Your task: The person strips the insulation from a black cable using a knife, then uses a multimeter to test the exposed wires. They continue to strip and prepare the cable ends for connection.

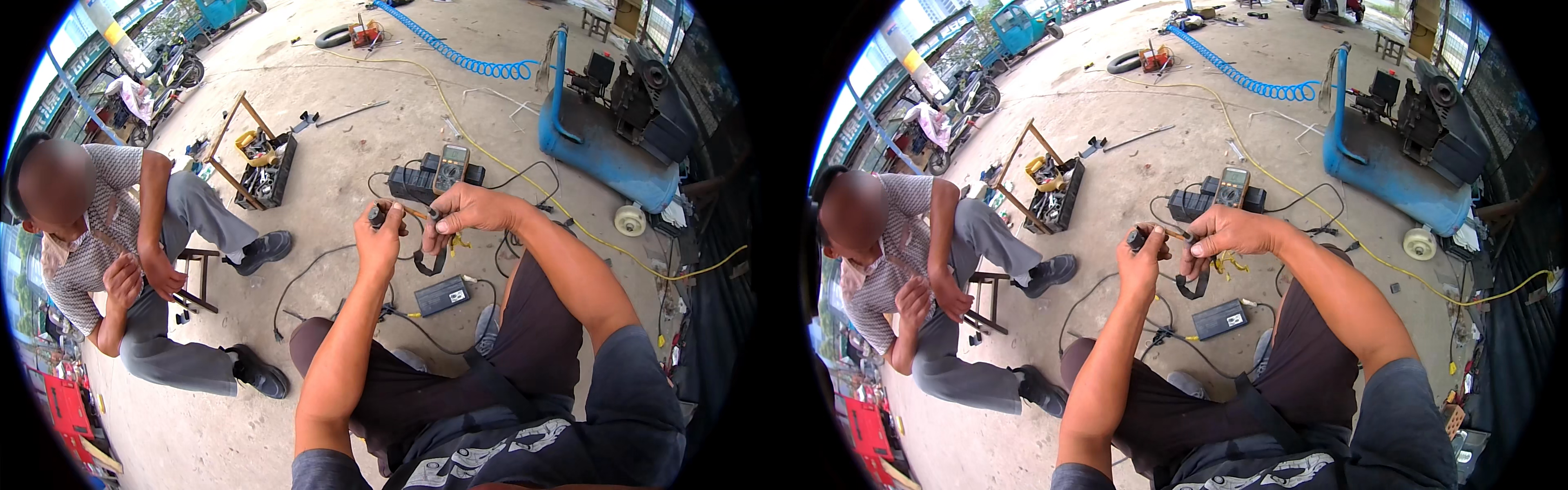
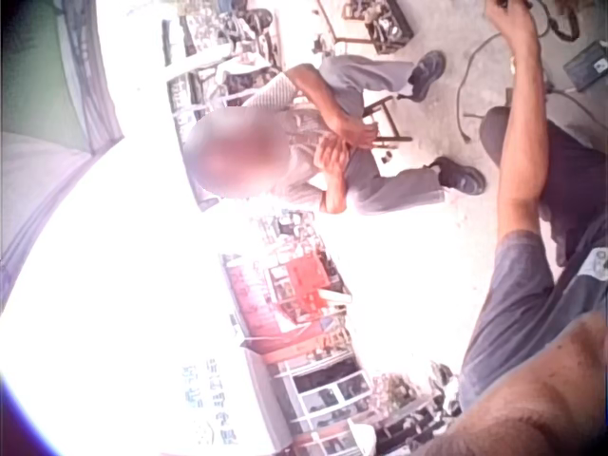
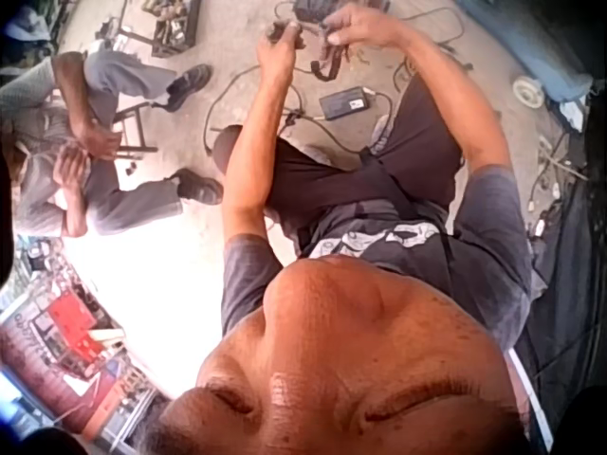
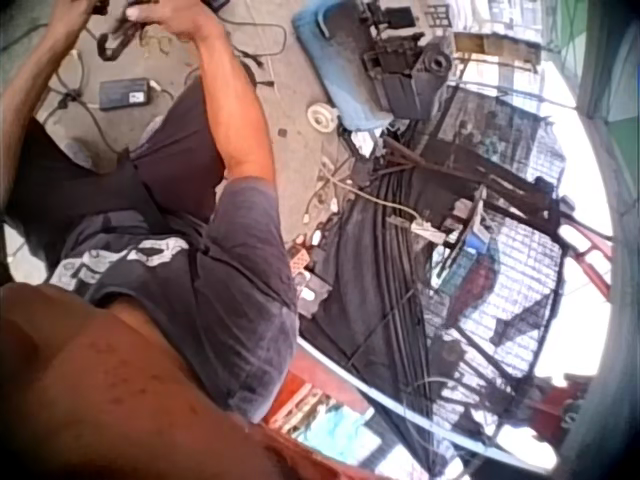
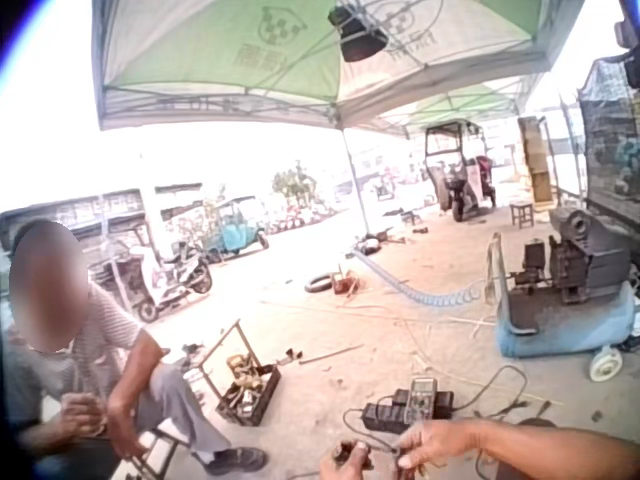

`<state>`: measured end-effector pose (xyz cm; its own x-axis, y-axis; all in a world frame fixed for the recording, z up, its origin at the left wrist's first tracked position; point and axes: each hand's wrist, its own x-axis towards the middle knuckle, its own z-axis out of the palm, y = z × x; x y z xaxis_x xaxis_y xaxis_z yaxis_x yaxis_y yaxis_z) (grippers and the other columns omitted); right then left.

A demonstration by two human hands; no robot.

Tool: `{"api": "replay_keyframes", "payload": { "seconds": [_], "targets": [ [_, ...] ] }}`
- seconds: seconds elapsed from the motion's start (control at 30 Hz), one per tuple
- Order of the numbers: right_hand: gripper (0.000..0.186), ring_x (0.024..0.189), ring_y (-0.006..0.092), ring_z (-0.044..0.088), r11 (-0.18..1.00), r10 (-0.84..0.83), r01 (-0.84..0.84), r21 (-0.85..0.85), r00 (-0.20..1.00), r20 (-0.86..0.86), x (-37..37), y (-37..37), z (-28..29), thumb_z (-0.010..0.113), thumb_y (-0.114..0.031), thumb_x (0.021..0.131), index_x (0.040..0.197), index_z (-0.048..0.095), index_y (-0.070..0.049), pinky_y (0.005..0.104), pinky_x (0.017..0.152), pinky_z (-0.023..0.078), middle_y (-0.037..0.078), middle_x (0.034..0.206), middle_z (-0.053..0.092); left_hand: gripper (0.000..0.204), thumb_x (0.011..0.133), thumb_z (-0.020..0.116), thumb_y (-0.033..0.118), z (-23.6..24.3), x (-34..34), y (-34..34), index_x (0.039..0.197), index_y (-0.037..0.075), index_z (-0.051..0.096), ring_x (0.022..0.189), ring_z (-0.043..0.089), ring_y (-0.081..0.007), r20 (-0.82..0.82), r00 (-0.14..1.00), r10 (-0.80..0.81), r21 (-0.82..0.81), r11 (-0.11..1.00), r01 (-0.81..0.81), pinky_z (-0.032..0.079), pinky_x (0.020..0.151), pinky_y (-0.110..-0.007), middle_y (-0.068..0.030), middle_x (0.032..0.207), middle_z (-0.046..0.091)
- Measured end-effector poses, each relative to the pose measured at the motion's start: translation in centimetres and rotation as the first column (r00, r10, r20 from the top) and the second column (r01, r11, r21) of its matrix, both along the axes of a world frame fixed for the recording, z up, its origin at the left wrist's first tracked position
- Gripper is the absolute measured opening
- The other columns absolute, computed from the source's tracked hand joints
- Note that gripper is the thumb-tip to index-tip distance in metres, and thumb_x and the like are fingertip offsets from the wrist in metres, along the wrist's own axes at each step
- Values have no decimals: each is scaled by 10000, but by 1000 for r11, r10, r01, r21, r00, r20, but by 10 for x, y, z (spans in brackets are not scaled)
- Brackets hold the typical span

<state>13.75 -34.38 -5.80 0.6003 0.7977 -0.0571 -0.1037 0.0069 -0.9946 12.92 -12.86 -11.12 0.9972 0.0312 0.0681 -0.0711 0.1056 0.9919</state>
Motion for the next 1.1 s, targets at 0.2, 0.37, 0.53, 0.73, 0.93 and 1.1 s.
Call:
{"api": "replay_keyframes", "payload": {
  "seconds": [0.2, 0.37, 0.53, 0.73, 0.93, 1.1],
  "targets": [
    [254, 703, 69, 598, 888, -415, 444, -122, 886, 207, 18, -5, -20, 606, -206, 977, 1068, 674, 22, 247, 621, 485, 60, 844, 691, 133, 935, 657, 117, 8, 1, -6, 903, -6, 618, 631, 572, -104, 105, 994, 7, 91, 996, -16, 509, 599, -266, -32, 745, 610],
    [220, 732, 60, 537, 838, -456, 537, -90, 783, 424, 17, 6, -39, 644, -194, 947, 993, 698, 14, 270, 661, 455, 18, 783, 649, 122, 937, 668, 114, 9, -5, -9, 924, -4, 639, 674, 552, -86, 215, 976, -28, 211, 977, -19, 489, 627, -257, -13, 767, 608],
    [202, 725, 77, 562, 871, -395, 480, -102, 809, 435, 12, 11, -41, 672, -192, 922, 937, 711, 5, 295, 667, 460, 24, 752, 667, 113, 932, 676, 103, 7, -9, -12, 950, -4, 647, 786, 552, -102, 274, 961, -44, 234, 972, -23, 465, 735, -274, -29, 794, 630],
    [204, 758, 77, 605, 859, -468, 510, -56, 824, 320, 4, 3, -22, 694, -176, 910, 924, 700, 27, 268, 701, 482, 43, 785, 693, 151, 928, 711, 132, 9, -9, -12, 943, -2, 643, 735, 503, -84, 476, 879, -18, 296, 945, -141, 429, 656, -235, 5, 791, 577],
    [199, 735, 84, 612, 901, -427, 432, 26, 877, 220, -4, -5, -8, 714, -164, 880, 907, 695, 32, 258, 702, 480, 37, 783, 685, 213, 823, 773, 48, 5, -6, -7, 940, 18, 597, 726, 490, -151, 459, 888, 23, 380, 899, -219, 426, 640, -297, -49, 816, 525],
    [204, 715, 83, 600, 914, -401, 406, 20, 893, 205, -7, -4, -8, 717, -159, 844, 884, 690, 39, 258, 689, 472, 36, 753, 671, 310, 793, 806, 49, 1, -1, -6, 899, 48, 516, 668, 425, -112, 465, 883, 63, 457, 837, -300, 379, 580, -279, -8, 755, 463]
  ]
}}
